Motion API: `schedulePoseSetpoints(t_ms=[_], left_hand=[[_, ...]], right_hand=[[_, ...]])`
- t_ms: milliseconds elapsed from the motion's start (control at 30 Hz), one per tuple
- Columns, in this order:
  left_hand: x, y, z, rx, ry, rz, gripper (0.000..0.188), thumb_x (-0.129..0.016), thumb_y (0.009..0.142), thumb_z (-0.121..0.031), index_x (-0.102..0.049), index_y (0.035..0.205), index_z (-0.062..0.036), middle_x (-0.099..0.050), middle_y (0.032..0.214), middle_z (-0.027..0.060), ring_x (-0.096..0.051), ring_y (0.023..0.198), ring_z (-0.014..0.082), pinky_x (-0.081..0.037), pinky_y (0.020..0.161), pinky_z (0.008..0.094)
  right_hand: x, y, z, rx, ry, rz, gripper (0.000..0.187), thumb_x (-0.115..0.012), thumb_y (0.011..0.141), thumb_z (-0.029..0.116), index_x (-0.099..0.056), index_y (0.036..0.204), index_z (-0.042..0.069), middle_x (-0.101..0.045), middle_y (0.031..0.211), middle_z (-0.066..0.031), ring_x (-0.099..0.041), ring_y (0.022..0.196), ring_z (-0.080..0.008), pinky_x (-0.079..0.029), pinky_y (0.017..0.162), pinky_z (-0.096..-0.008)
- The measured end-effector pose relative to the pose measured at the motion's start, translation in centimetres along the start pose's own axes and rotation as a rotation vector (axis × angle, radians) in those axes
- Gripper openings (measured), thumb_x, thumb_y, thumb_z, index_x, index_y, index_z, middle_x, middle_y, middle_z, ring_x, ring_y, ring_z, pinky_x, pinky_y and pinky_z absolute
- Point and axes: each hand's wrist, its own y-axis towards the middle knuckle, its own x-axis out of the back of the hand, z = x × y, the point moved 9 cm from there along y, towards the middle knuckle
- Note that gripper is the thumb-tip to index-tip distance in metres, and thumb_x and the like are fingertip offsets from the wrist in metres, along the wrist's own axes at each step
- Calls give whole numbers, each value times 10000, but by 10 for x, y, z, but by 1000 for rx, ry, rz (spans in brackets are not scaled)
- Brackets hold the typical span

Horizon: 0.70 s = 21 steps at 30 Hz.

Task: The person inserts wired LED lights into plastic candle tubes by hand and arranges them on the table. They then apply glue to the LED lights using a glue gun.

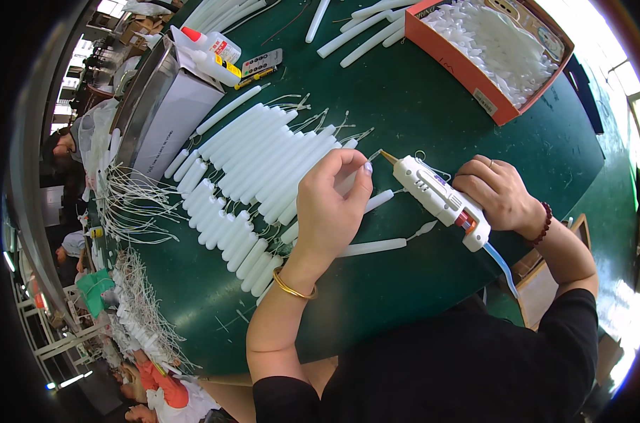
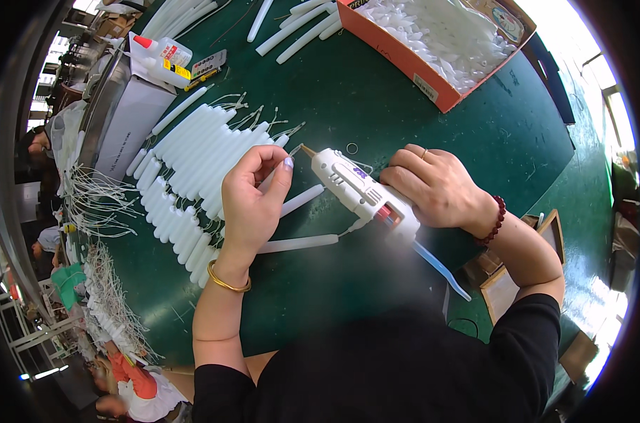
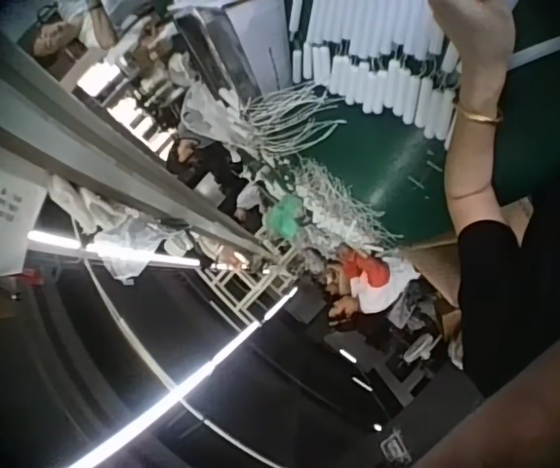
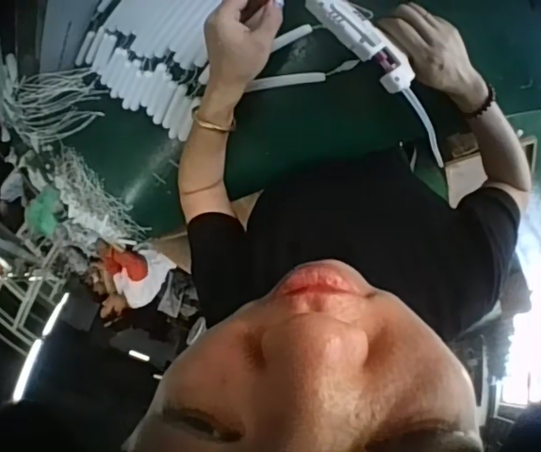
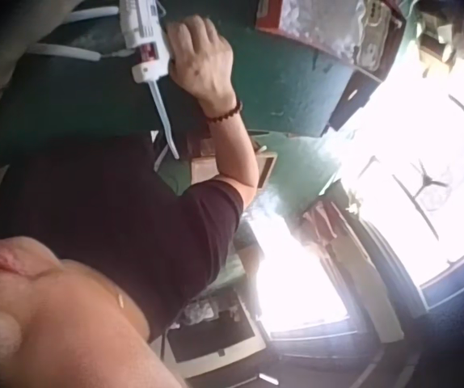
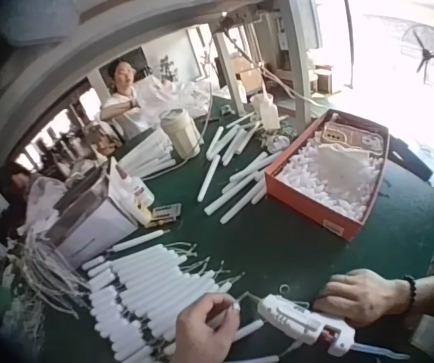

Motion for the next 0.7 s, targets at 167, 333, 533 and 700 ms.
schedulePoseSetpoints(t_ms=[167, 333, 533, 700], left_hand=[[1, 0, 0, 6, -7, -1, 92, -644, 900, -75, -628, 946, 3, -694, 859, 102, -687, 810, 209, -523, 771, 305], [0, 2, -1, 11, -49, 9, 94, -653, 896, -77, -633, 945, 1, -690, 851, 103, -679, 801, 203, -517, 757, 295], [2, -3, -4, -53, -66, -6, 61, -665, 899, -47, -639, 929, 0, -653, 806, 55, -603, 715, 113, -482, 670, 248], [-4, -7, -11, -109, 161, 16, 41, -660, 872, -26, -636, 898, -6, -656, 817, 91, -632, 714, 196, -492, 654, 296]], right_hand=[[-3, 0, -2, -14, 7, 11, 281, -746, 784, 174, -604, 986, 39, -575, 902, -104, -596, 787, -243, -507, 603, -347], [-2, 2, -4, -28, -3, 21, 299, -751, 749, 160, -603, 982, 45, -583, 924, -102, -596, 797, -248, -506, 611, -348], [9, 0, -21, -242, -24, 170, 438, -723, 583, 74, -613, 1007, 89, -558, 1123, -93, -596, 963, -274, -518, 749, -382], [53, -14, -39, -348, -56, 321, 414, -768, 735, 133, -652, 1130, 83, -588, 1186, -100, -599, 1066, -313, -513, 858, -393]])
